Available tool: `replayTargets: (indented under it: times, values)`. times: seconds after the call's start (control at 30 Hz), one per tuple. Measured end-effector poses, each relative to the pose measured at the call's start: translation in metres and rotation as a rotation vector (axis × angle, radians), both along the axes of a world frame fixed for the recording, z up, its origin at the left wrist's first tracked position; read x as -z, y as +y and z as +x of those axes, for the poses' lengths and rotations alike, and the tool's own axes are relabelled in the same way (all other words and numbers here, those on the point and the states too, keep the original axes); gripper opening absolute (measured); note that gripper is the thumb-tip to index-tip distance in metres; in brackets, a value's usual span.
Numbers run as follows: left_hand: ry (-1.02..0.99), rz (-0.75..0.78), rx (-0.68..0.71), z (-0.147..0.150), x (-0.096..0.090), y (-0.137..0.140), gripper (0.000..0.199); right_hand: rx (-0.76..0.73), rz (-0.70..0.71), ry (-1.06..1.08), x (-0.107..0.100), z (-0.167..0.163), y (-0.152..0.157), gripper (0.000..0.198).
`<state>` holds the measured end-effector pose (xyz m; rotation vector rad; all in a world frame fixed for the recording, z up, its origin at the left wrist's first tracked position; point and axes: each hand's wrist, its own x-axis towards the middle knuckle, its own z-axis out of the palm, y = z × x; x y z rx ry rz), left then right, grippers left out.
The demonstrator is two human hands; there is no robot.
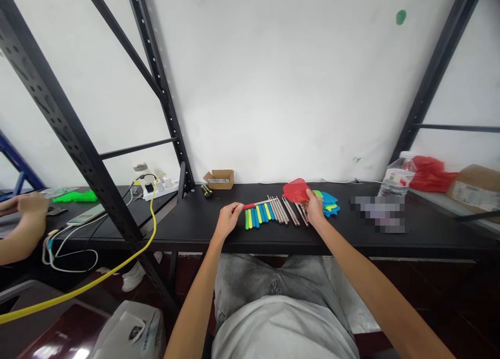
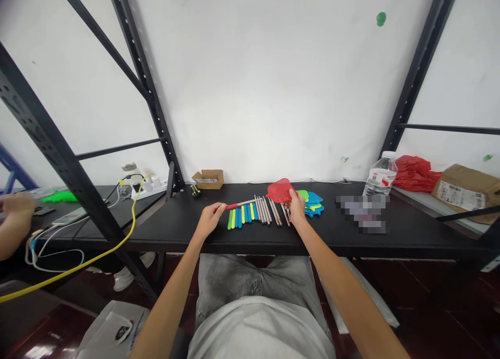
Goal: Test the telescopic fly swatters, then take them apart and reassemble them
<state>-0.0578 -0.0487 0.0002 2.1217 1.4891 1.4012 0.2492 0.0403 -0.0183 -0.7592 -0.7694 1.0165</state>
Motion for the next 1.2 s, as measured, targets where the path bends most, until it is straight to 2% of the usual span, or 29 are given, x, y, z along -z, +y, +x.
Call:
replayTargets:
  times: [0.4,1.0,1.2]
  values:
    - [-0.015,0.004,0.016,-0.0002,-0.0002,0.0004,0.041,-0.089,0.074,-0.175,0.0014,-0.0011,-0.0010,0.038]
    - [0.037,0.006,-0.013,0.0033,-0.0017,-0.0030,0.047,-0.150,0.025,-0.184,0.0000,-0.0048,-0.0051,0.050]
    - [0.050,-0.043,-0.021,0.0043,-0.0016,-0.0041,0.046,-0.160,-0.010,-0.197,-0.0006,-0.0059,-0.0083,0.056]
